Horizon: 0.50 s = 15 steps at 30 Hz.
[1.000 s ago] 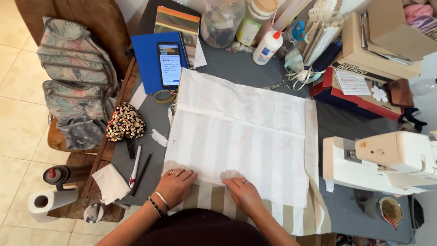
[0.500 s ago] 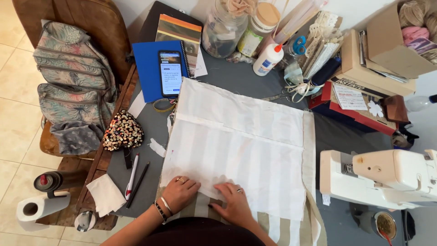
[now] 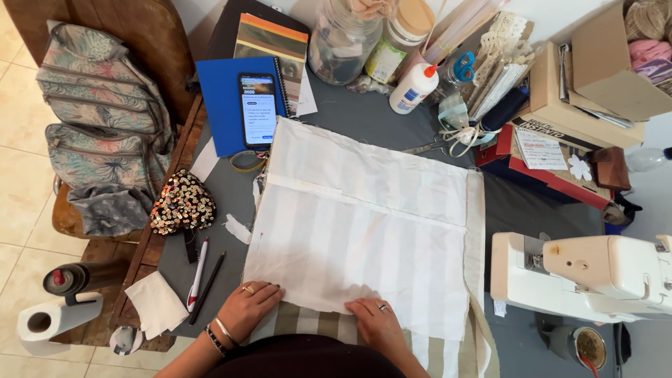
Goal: A person is measuring a piece of white and striped fabric with a tape measure and pinning it on a work table, likely preparing it for sewing.
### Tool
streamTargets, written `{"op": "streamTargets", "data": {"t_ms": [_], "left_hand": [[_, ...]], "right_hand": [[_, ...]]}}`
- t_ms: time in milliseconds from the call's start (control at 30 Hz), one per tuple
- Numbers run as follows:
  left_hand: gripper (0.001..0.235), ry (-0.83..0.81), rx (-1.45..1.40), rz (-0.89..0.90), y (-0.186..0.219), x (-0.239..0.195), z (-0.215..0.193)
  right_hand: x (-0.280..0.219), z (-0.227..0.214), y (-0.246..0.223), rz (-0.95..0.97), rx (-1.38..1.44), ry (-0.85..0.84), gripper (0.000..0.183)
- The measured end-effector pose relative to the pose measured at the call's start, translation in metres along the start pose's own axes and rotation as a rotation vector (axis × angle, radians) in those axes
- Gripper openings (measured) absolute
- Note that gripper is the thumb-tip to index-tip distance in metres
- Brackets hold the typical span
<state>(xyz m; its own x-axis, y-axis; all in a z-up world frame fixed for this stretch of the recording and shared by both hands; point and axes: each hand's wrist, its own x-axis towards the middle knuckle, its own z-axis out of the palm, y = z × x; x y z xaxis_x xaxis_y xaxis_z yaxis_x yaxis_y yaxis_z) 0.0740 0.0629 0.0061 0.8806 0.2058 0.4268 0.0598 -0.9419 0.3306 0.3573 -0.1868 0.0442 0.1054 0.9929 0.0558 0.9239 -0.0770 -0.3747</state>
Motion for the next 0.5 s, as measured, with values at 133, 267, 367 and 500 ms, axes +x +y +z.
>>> {"op": "streamTargets", "data": {"t_ms": [133,267,367,500], "left_hand": [[0.036,-0.037,-0.004,-0.001,-0.002,-0.007,-0.001],[0.035,-0.07,-0.007,-0.011,-0.003,-0.004,-0.003],[0.033,-0.137,-0.042,-0.041,0.002,0.032,-0.019],[0.039,-0.011,-0.065,0.0,0.007,0.11,-0.006]], "right_hand": [[-0.005,0.003,0.004,-0.043,-0.005,-0.015,0.046],[-0.002,-0.006,-0.004,-0.036,0.088,-0.019,0.043],[0.023,-0.042,-0.022,0.025,0.289,-0.115,0.023],[0.082,-0.061,-0.014,-0.077,0.333,0.038,0.013]]}}
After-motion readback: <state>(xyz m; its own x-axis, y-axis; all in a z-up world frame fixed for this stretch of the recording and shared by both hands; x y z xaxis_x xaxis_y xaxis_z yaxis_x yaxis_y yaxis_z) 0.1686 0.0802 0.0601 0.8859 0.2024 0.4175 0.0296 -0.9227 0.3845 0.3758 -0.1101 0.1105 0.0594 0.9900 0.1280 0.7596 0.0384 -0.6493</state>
